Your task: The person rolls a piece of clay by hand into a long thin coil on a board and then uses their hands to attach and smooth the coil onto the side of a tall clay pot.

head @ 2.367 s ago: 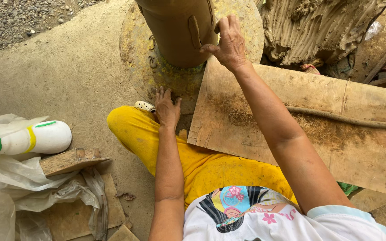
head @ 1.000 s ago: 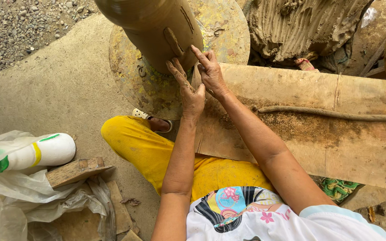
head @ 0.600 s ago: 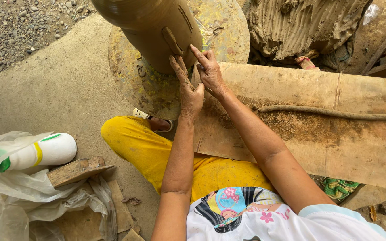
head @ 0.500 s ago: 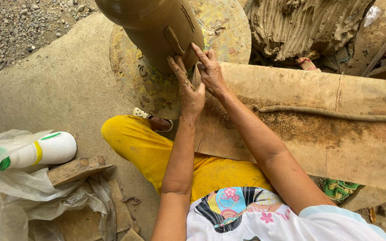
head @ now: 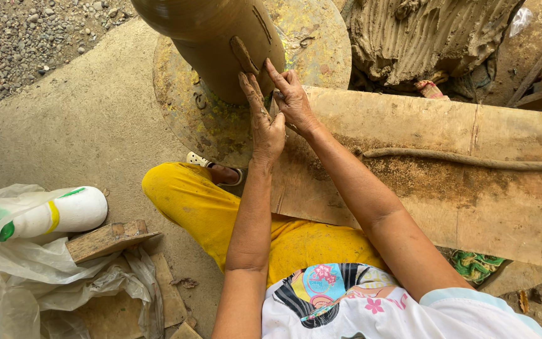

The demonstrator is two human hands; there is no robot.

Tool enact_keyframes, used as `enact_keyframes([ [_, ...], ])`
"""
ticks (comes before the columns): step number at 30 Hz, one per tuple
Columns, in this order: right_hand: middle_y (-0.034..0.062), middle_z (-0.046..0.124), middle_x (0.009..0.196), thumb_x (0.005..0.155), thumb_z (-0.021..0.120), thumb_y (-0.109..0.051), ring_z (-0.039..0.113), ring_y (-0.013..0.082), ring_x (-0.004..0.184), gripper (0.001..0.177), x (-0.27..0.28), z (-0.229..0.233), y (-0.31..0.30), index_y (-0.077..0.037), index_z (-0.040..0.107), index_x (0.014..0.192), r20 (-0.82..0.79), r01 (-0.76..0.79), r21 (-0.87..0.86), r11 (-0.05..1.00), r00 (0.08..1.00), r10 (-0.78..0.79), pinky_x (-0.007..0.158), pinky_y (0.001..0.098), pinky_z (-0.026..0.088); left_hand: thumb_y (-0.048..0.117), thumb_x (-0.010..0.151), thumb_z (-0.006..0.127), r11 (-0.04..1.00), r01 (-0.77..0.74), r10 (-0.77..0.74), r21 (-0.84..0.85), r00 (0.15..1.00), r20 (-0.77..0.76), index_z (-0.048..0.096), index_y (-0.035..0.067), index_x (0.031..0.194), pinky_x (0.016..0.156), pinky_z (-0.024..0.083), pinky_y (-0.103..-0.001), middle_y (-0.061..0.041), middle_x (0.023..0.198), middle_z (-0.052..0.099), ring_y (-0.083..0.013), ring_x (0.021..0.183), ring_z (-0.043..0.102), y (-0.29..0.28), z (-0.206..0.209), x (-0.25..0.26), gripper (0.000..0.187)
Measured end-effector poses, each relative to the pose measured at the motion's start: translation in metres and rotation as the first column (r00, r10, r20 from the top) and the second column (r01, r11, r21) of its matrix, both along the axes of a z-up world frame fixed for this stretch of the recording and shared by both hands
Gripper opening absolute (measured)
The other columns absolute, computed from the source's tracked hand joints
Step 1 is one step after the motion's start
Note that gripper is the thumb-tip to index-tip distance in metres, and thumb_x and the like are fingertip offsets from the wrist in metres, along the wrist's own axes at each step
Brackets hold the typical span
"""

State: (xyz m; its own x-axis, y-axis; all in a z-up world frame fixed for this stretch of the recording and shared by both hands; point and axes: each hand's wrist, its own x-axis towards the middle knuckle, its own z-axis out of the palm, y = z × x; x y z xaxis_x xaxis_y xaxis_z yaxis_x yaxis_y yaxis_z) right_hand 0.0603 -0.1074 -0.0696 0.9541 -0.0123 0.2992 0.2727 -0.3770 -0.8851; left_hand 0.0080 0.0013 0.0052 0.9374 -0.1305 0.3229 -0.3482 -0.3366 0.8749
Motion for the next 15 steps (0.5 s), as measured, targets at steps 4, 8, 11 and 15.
enact_keyframes([
  [4,0.0025,0.044,0.107,0.095,0.061,0.010,0.050,0.0183,0.099,0.082,-0.004,0.005,-0.001,-0.031,0.038,0.163,-0.005,0.001,-0.029,1.000,1.000,-0.001,0.095,0.0269,0.047,-0.015,0.097,0.058,0.996,-0.007,0.009,-0.089,1.000,0.018,-0.012,0.014,0.168,0.136,0.019,-0.042,-0.016,0.179,-0.001,-0.0302,0.166,0.016,0.002,0.007,-0.003,0.104],
  [8,0.0029,0.043,0.106,0.095,0.062,0.010,0.049,0.0191,0.098,0.083,-0.004,0.006,-0.003,-0.032,0.038,0.163,-0.007,-0.001,-0.045,0.999,1.000,0.001,0.094,0.0269,0.046,-0.014,0.099,0.058,0.996,-0.022,0.026,-0.091,0.999,0.047,-0.014,0.014,0.169,0.138,0.019,-0.042,-0.016,0.179,0.005,-0.0313,0.168,0.014,0.000,0.013,-0.003,0.104],
  [11,0.0025,0.043,0.105,0.091,0.065,0.009,0.049,0.0184,0.098,0.087,-0.001,0.004,-0.004,-0.034,0.038,0.162,-0.006,-0.007,-0.031,1.000,1.000,0.007,0.093,0.0270,0.047,-0.015,0.092,0.056,0.999,-0.021,0.023,-0.034,0.998,0.055,-0.011,0.013,0.168,0.137,0.018,-0.043,-0.018,0.178,0.006,-0.0322,0.166,0.014,-0.001,0.015,-0.002,0.105],
  [15,0.0023,0.042,0.105,0.091,0.066,0.009,0.048,0.0186,0.097,0.089,0.001,-0.004,-0.005,-0.035,0.036,0.163,-0.009,-0.012,-0.051,0.999,1.000,0.012,0.093,0.0288,0.047,-0.012,0.092,0.057,0.995,-0.044,0.038,0.093,0.997,0.066,-0.006,0.012,0.168,0.136,0.017,-0.045,-0.017,0.177,0.003,-0.0339,0.166,0.013,-0.004,0.011,0.003,0.102],
])
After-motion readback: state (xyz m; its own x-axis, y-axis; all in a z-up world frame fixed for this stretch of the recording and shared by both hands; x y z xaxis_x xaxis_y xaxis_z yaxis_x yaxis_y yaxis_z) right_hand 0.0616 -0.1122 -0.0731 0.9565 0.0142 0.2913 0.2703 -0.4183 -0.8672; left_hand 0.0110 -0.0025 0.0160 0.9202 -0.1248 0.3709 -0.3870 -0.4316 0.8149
